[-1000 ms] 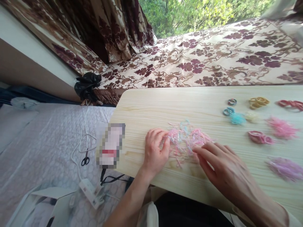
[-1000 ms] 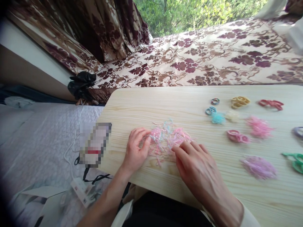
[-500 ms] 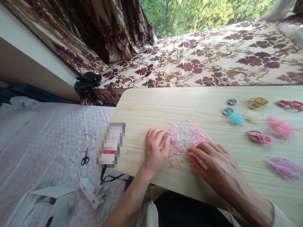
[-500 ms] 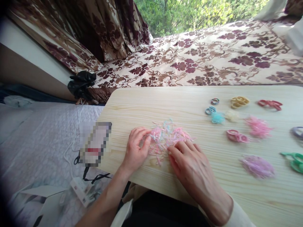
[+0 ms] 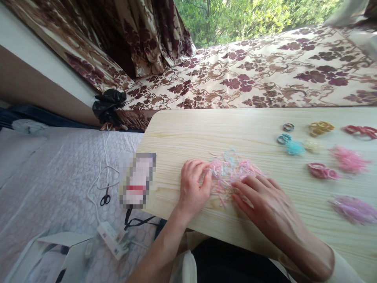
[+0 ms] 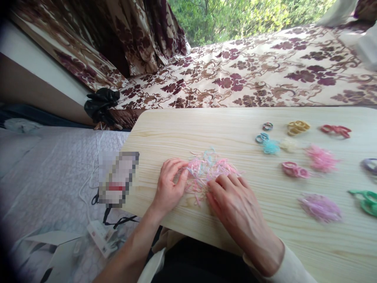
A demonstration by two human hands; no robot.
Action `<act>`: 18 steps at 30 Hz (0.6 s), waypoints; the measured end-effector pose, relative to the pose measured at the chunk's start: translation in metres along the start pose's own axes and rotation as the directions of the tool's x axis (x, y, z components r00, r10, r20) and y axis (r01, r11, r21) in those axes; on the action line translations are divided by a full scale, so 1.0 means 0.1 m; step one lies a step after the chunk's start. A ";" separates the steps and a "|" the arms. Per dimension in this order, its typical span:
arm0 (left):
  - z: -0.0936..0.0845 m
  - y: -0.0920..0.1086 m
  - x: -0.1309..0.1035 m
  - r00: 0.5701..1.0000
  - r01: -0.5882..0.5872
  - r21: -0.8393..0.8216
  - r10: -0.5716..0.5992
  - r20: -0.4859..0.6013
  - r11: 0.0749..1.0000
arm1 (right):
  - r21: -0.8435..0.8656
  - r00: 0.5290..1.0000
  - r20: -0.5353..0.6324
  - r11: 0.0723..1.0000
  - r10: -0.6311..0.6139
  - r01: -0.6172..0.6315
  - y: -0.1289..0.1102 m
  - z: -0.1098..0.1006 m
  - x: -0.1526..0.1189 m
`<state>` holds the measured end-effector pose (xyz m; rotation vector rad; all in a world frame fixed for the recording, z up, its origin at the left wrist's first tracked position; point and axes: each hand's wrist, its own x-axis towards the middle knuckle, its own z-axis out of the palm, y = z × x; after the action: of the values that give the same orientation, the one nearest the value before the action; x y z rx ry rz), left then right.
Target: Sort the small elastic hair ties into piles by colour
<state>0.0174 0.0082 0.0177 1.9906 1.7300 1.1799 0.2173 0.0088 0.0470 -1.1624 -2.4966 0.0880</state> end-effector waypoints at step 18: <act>0.01 -0.02 -0.01 1.000 -0.019 -0.011 0.019 -0.003 1.000 | 0.204 0.971 -0.050 0.954 0.232 -0.218 0.19 -0.13 -0.22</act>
<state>0.0163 0.0080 0.0152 2.0048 1.7060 1.1962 0.2492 0.0032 0.0483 -1.3340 -2.2248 0.3409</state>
